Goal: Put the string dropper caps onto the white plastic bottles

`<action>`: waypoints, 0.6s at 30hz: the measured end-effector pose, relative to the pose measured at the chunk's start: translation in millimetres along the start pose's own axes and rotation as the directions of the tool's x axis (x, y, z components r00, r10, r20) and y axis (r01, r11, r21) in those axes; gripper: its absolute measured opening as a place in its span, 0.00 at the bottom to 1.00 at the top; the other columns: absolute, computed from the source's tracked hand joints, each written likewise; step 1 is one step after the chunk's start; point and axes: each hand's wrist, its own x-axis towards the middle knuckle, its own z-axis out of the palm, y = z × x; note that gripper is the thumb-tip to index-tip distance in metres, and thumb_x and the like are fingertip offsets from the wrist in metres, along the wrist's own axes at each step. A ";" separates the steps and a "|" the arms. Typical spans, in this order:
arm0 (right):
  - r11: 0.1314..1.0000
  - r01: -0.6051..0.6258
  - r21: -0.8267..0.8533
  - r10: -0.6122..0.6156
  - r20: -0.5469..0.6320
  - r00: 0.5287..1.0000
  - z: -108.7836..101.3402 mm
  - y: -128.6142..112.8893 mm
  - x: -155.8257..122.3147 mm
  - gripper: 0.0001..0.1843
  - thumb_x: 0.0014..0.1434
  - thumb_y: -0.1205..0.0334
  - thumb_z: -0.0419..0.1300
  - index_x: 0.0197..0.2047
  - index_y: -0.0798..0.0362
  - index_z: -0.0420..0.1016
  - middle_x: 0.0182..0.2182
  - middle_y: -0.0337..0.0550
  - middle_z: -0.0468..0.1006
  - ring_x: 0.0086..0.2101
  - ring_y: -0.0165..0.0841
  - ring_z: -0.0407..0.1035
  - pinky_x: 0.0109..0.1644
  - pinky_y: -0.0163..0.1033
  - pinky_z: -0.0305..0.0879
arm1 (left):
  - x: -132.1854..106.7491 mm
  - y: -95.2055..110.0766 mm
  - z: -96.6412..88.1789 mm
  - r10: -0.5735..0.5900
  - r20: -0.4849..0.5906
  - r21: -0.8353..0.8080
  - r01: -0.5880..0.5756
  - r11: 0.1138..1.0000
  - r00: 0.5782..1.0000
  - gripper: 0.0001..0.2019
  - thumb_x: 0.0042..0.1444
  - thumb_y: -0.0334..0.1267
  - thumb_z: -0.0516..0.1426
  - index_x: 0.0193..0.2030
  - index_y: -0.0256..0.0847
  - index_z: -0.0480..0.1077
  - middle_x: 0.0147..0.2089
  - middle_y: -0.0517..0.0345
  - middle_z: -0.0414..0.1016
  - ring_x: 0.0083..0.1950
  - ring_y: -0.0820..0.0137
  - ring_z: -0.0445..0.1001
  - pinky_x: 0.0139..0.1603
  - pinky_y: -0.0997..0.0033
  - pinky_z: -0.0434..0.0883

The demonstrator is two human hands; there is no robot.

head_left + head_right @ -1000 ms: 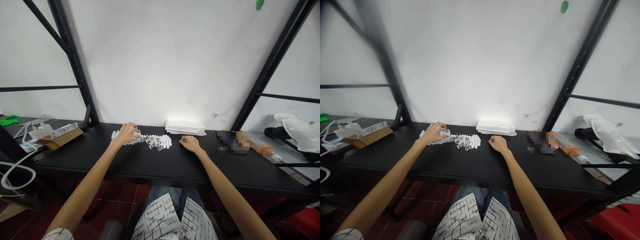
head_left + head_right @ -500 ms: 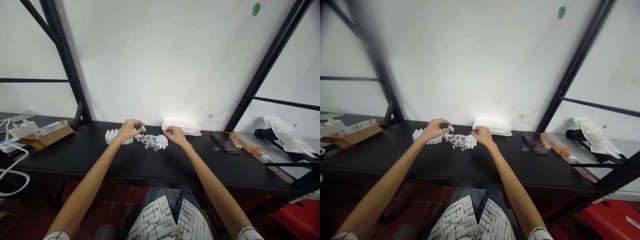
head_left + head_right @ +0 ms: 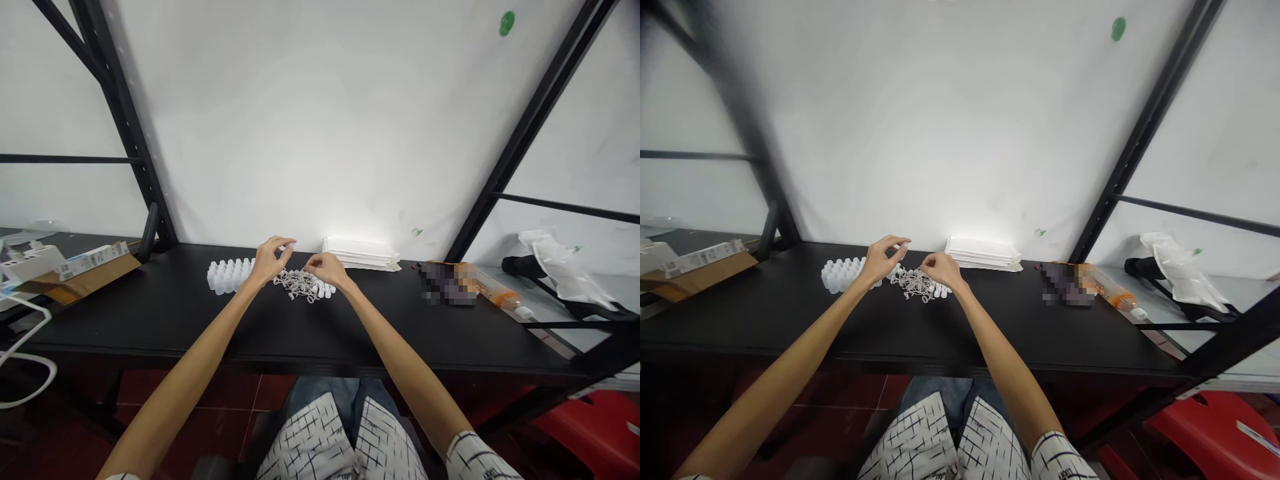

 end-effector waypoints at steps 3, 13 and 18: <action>0.944 -0.021 0.329 0.025 -0.008 1.000 -14.8 10.3 6.3 0.09 0.52 0.58 0.62 0.30 0.55 0.78 0.26 0.40 0.77 0.25 0.27 0.66 0.28 0.32 0.60 | 10.3 10.8 1.2 0.021 0.026 -0.025 -0.021 0.999 0.999 0.15 0.60 0.40 0.51 0.46 0.39 0.76 0.43 0.52 0.74 0.40 0.69 0.73 0.39 0.70 0.71; 0.717 -0.093 0.691 0.232 -0.111 0.966 -45.2 63.7 -15.5 0.14 0.42 0.55 0.68 0.27 0.55 0.73 0.23 0.38 0.71 0.22 0.25 0.64 0.16 0.27 0.51 | -3.6 16.9 48.8 0.123 0.123 0.015 -0.126 0.992 0.985 0.15 0.60 0.40 0.53 0.50 0.39 0.73 0.42 0.53 0.74 0.40 0.68 0.73 0.42 0.68 0.71; 0.738 -0.047 0.673 0.210 -0.163 0.964 -38.1 69.0 -21.8 0.15 0.45 0.53 0.67 0.29 0.55 0.73 0.27 0.40 0.73 0.24 0.26 0.68 0.16 0.27 0.55 | -20.1 15.2 60.1 0.164 0.187 -0.011 -0.165 0.986 0.968 0.12 0.60 0.43 0.54 0.43 0.39 0.76 0.42 0.52 0.76 0.41 0.66 0.75 0.43 0.67 0.72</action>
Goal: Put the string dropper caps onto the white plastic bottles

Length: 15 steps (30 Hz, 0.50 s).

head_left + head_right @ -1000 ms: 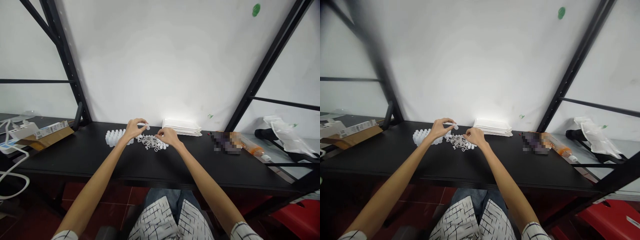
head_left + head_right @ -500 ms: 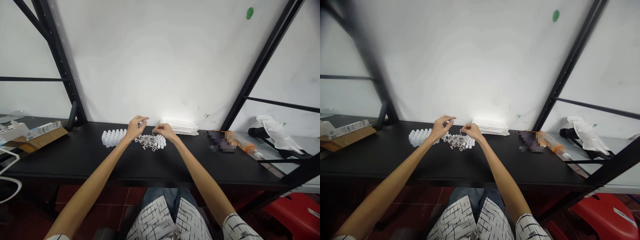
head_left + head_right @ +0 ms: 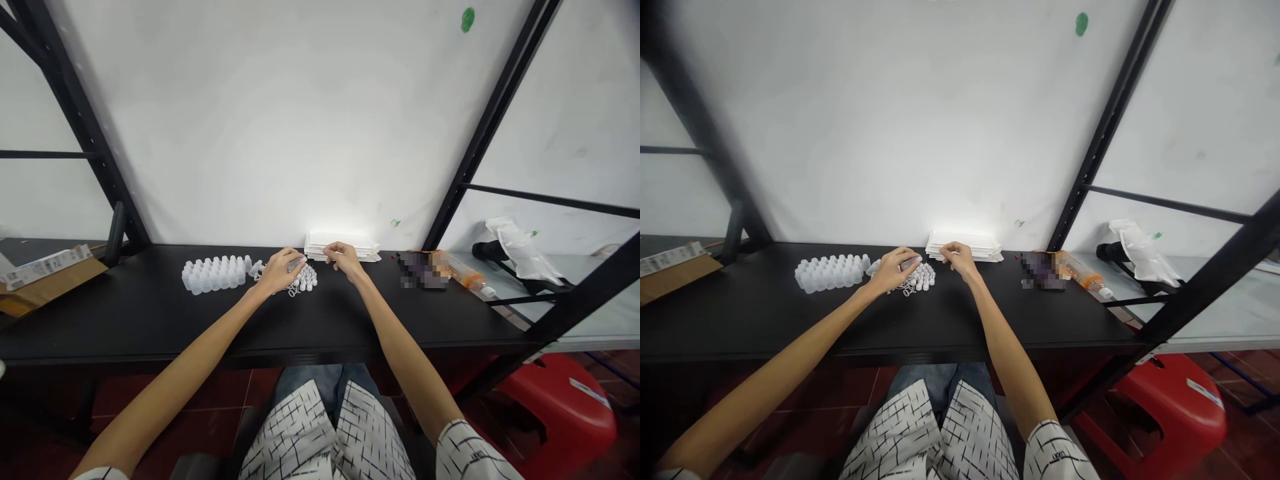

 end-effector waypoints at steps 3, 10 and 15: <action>1.000 0.013 0.003 -0.013 0.116 0.993 10.8 -4.2 -4.7 0.16 0.45 0.52 0.67 0.30 0.55 0.73 0.30 0.42 0.75 0.25 0.28 0.71 0.17 0.27 0.57 | -1.6 2.0 4.8 0.007 0.018 -0.029 -0.007 1.000 1.000 0.12 0.59 0.43 0.55 0.42 0.39 0.76 0.42 0.52 0.77 0.42 0.66 0.75 0.44 0.66 0.72; 0.998 0.063 0.009 -0.064 0.227 0.972 20.5 -10.8 -12.1 0.14 0.45 0.54 0.68 0.29 0.56 0.76 0.27 0.43 0.76 0.29 0.32 0.73 0.19 0.28 0.61 | -1.4 4.8 5.6 -0.031 0.001 -0.086 0.031 0.996 1.000 0.13 0.60 0.43 0.55 0.43 0.39 0.77 0.43 0.50 0.79 0.42 0.64 0.76 0.43 0.66 0.72; 0.998 0.058 -0.011 -0.054 0.235 0.971 19.7 -11.2 -12.3 0.13 0.44 0.55 0.68 0.29 0.57 0.78 0.26 0.44 0.77 0.30 0.34 0.74 0.20 0.29 0.63 | -0.2 6.2 2.9 -0.061 0.002 -0.073 0.061 0.995 0.998 0.14 0.60 0.45 0.55 0.43 0.39 0.77 0.43 0.49 0.79 0.42 0.64 0.77 0.43 0.65 0.73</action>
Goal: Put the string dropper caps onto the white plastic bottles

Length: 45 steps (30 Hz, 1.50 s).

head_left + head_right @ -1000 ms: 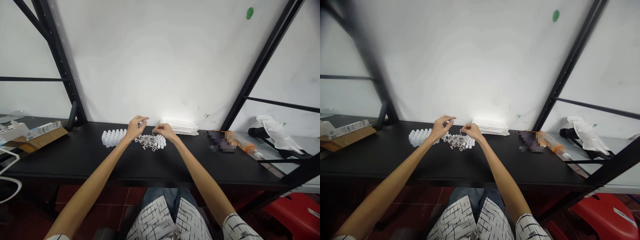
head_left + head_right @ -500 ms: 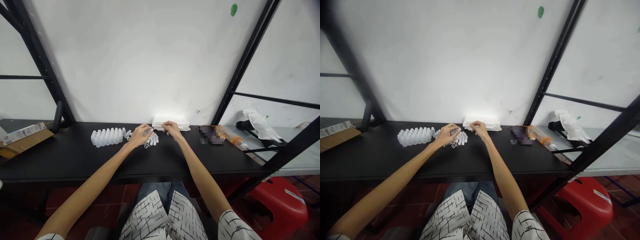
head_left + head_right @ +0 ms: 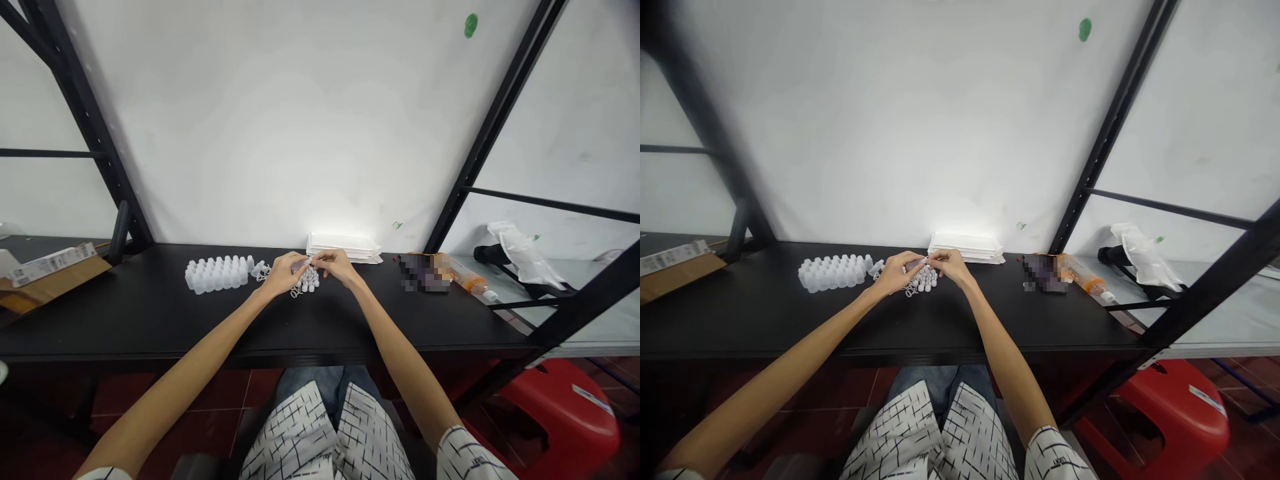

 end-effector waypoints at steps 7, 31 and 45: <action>0.999 0.021 -0.047 -0.022 -0.014 1.000 1.5 -1.8 0.0 0.15 0.45 0.52 0.68 0.28 0.57 0.78 0.25 0.44 0.78 0.29 0.34 0.75 0.21 0.30 0.64 | -0.3 -4.3 3.4 -0.014 -0.009 0.008 0.015 1.000 1.000 0.15 0.58 0.44 0.56 0.47 0.39 0.76 0.42 0.50 0.80 0.39 0.65 0.77 0.41 0.66 0.73; 0.987 -0.082 0.139 0.067 0.110 0.992 3.2 -7.6 -4.6 0.22 0.45 0.49 0.70 0.36 0.59 0.77 0.31 0.50 0.81 0.27 0.33 0.75 0.22 0.31 0.68 | -0.1 1.2 -1.5 -0.169 0.074 -0.120 0.177 0.977 0.983 0.23 0.65 0.47 0.47 0.57 0.37 0.70 0.31 0.57 0.77 0.29 0.69 0.71 0.34 0.71 0.67; 0.986 -0.102 0.131 0.085 0.128 0.988 10.1 -3.4 -4.5 0.20 0.40 0.54 0.72 0.33 0.58 0.76 0.25 0.43 0.78 0.22 0.30 0.72 0.21 0.31 0.66 | 1.0 -4.4 0.4 -0.188 0.138 -0.228 0.216 0.950 0.972 0.22 0.65 0.44 0.45 0.55 0.36 0.71 0.33 0.56 0.76 0.32 0.68 0.72 0.35 0.71 0.67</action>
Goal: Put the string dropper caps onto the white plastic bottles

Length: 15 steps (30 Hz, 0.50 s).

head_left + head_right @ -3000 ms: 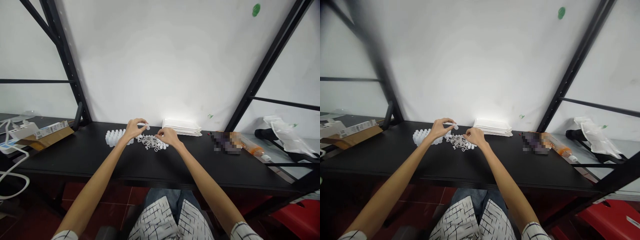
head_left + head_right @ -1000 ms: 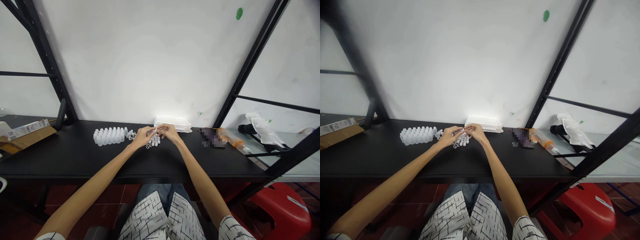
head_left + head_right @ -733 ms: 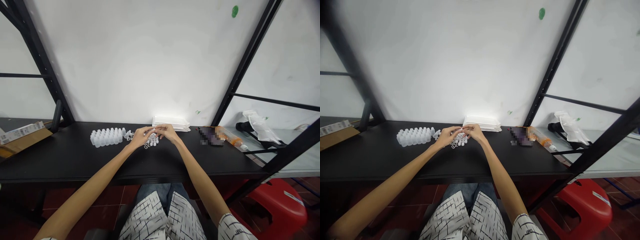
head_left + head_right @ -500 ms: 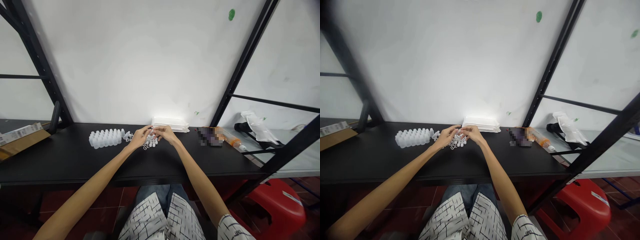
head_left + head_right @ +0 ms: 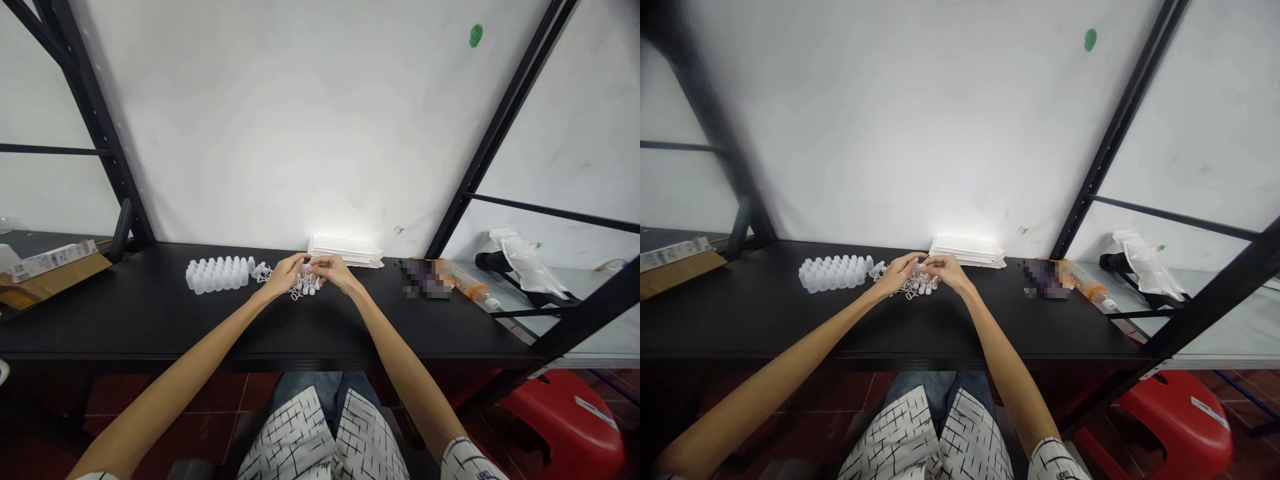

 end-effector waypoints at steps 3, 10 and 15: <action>1.000 0.006 -0.005 -0.006 0.012 1.000 0.8 -0.5 -0.2 0.20 0.40 0.55 0.73 0.32 0.58 0.76 0.24 0.42 0.77 0.21 0.30 0.72 0.20 0.31 0.66 | 0.1 1.4 -1.0 -0.003 0.018 0.002 0.003 1.000 1.000 0.22 0.65 0.44 0.44 0.55 0.36 0.71 0.26 0.59 0.71 0.29 0.69 0.69 0.32 0.72 0.65; 1.000 0.010 0.000 -0.010 0.040 0.999 -0.7 -0.9 -0.9 0.18 0.42 0.54 0.71 0.33 0.59 0.76 0.23 0.43 0.77 0.23 0.33 0.73 0.21 0.33 0.68 | -2.4 8.0 -2.8 0.026 0.029 0.145 -0.030 0.989 0.999 0.21 0.65 0.41 0.43 0.56 0.39 0.70 0.26 0.60 0.72 0.28 0.69 0.68 0.34 0.71 0.63; 0.999 0.026 -0.028 -0.024 0.045 0.999 1.1 0.6 -0.7 0.19 0.42 0.54 0.72 0.32 0.59 0.75 0.24 0.44 0.78 0.23 0.32 0.73 0.20 0.32 0.67 | -5.7 15.4 -4.1 0.003 0.047 0.238 -0.014 0.971 0.999 0.22 0.65 0.41 0.43 0.58 0.39 0.68 0.31 0.57 0.76 0.30 0.68 0.71 0.35 0.71 0.63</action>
